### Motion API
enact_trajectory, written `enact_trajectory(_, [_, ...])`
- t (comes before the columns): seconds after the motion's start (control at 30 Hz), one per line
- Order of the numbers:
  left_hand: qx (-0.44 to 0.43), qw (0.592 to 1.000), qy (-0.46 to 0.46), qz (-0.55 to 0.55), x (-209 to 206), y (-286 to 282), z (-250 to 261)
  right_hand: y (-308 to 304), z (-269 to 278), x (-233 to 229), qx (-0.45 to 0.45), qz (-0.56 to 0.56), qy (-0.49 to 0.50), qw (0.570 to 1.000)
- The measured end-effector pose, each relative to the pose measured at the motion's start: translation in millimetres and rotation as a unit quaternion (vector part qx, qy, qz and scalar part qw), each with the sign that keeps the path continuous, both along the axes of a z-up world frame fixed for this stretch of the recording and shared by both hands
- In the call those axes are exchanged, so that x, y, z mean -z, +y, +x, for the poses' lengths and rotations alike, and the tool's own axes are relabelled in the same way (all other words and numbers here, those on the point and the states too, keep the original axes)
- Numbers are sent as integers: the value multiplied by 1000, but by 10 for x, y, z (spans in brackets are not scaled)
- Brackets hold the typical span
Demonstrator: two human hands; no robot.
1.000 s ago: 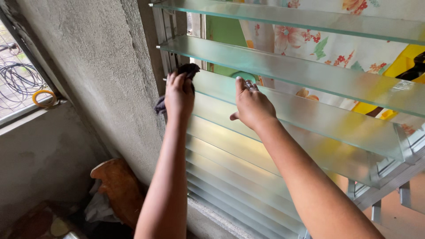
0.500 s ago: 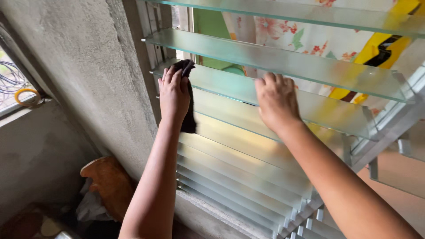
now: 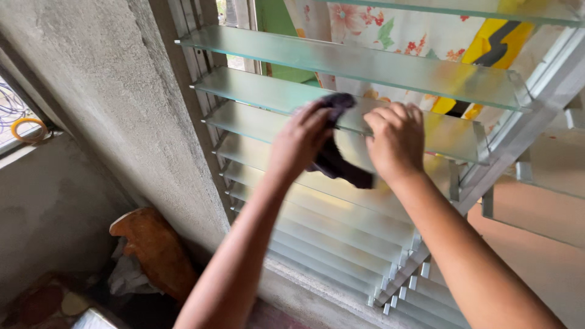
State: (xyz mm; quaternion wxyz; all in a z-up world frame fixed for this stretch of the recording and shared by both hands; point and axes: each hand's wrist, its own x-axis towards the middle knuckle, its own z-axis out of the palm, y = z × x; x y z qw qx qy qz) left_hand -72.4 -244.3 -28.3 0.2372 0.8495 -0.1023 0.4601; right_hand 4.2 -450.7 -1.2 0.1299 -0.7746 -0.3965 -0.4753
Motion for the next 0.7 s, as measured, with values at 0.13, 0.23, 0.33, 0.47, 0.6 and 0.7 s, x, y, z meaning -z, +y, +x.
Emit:
enact_trajectory(0.13, [-128, 987, -30, 90, -151, 608, -113, -594, -232, -123, 35, 4, 33, 999])
enact_trajectory(0.23, [-127, 984, -103, 67, -55, 391, -75, -943, -259, -77, 81, -3, 65, 995])
enact_trajectory(0.33, [-73, 989, -108, 69, 13, -131, 49, -1134, -224, 10, 66, -13, 78, 995])
enact_trajectory(0.47, [-45, 994, -85, 56, 70, -1330, 165, -1221, -317, 63, 36, 13, 107, 994])
enact_trajectory(0.6, [6, 990, -126, 69, 20, -2085, 126, -1319, -436, 69, 20, 63, 29, 997])
enact_trajectory(0.7, [21, 988, -119, 99, 20, -2027, 163, -1393, -448, 40, 26, 59, 25, 998])
